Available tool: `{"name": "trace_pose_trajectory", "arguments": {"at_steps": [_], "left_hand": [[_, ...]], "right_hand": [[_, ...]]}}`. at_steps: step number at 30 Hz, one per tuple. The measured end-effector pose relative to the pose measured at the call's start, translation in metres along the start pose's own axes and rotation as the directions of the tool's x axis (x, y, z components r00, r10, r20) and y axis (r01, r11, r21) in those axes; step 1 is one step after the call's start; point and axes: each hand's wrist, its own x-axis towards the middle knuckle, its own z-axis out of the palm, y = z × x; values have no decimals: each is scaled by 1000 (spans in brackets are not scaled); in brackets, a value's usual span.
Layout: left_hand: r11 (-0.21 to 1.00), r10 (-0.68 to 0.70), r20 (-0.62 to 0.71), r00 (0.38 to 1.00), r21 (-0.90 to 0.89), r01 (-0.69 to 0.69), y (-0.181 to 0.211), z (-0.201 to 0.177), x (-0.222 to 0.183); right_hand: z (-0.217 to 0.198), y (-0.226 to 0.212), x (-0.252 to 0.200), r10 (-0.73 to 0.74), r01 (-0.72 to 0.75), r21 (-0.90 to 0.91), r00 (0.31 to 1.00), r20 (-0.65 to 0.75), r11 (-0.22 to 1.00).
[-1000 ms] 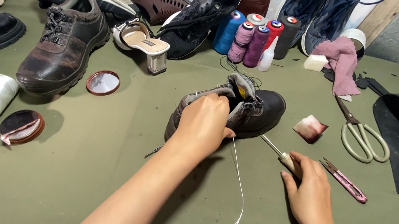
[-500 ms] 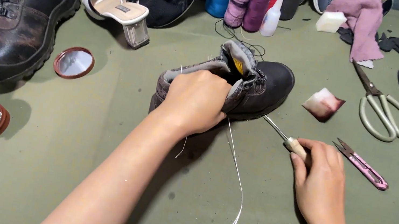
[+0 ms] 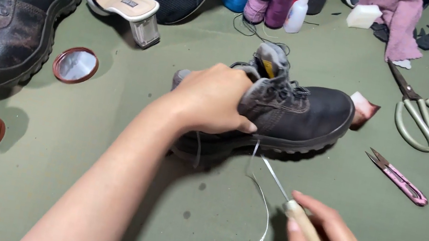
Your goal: Hand-sewing the sole of a leather boot using an awl and thread on a workbench.
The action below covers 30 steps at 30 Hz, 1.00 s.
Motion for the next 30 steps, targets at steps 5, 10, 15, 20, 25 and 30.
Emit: {"name": "trace_pose_trajectory", "arguments": {"at_steps": [5, 10, 15, 20, 25, 30], "left_hand": [[1000, -2, -92, 996, 21, 4, -7, 7, 2], [997, 6, -138, 990, 71, 4, -12, 9, 3], [999, -36, -82, 996, 20, 37, -11, 4, 1], [999, -23, -63, 998, 29, 25, -14, 9, 9], [999, -32, -30, 999, 40, 33, -13, 9, 10], [997, -67, 11, 998, 27, 67, -11, 6, 8]], "right_hand": [[2, -3, 9, -76, 80, -53, 994, 75, 995], [5, -17, 15, -108, 111, -26, 989, 98, 993], [8, -26, 18, -78, 81, -25, 991, 112, 996], [12, -22, 23, -121, 127, -50, 987, 106, 991], [14, -20, 22, -137, 143, -54, 985, 106, 988], [14, -21, 22, -118, 126, -69, 987, 108, 990]]}}
